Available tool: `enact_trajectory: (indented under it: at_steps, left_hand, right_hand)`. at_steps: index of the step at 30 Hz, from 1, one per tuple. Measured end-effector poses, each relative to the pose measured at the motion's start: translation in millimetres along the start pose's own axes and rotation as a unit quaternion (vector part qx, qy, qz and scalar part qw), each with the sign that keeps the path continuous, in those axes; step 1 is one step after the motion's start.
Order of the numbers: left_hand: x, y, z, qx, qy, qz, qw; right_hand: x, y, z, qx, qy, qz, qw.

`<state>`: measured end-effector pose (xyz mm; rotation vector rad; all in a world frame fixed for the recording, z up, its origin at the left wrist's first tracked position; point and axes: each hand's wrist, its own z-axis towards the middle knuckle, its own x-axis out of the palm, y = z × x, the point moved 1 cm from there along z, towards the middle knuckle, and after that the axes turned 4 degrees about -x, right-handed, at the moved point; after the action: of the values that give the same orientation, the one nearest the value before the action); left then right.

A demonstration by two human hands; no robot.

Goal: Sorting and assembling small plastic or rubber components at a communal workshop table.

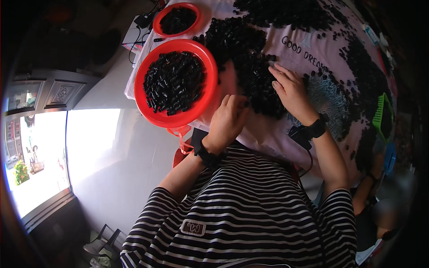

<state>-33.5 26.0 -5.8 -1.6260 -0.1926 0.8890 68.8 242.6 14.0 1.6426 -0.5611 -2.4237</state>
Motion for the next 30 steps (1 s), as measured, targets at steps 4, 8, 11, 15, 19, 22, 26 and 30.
enact_trajectory:
  at_steps: [4, 8, 11, 15, 19, 22, 26, 30]
  left_hand:
    - [0.4, 1.8, 1.0, -0.002, -0.010, 0.033, 0.999]
    - [9.8, 4.2, 4.6, 0.009, -0.032, 0.073, 0.997]
    - [11.9, 5.4, 3.7, 0.008, -0.031, 0.075, 0.997]
    - [10.0, 11.0, -5.7, 0.001, -0.049, 0.077, 0.996]
    - [12.8, 1.3, -7.9, 0.036, -0.020, 0.097, 0.994]
    - [21.8, -14.8, -2.5, 0.126, 0.012, 0.118, 0.985]
    - [42.6, -19.6, 17.1, 0.242, -0.017, 0.237, 0.941]
    - [44.9, -21.3, 24.8, 0.222, 0.000, 0.293, 0.930]
  right_hand:
    - [-15.9, 29.6, -11.9, 0.038, 0.040, 0.009, 0.998]
    - [-7.0, 41.5, -18.6, 0.005, 0.057, -0.031, 0.998]
    - [-6.0, 40.8, -21.5, -0.022, 0.033, 0.003, 0.999]
    - [-30.9, 23.8, -37.1, 0.090, -0.085, 0.111, 0.986]
    - [-44.3, 12.8, -79.4, 0.183, -0.117, 0.154, 0.964]
    - [-46.3, 19.5, -109.0, 0.240, -0.127, 0.173, 0.947]
    - [-43.3, 25.4, -135.5, 0.295, -0.132, 0.194, 0.926]
    - [-36.9, 36.5, -147.8, 0.252, -0.111, 0.135, 0.952]
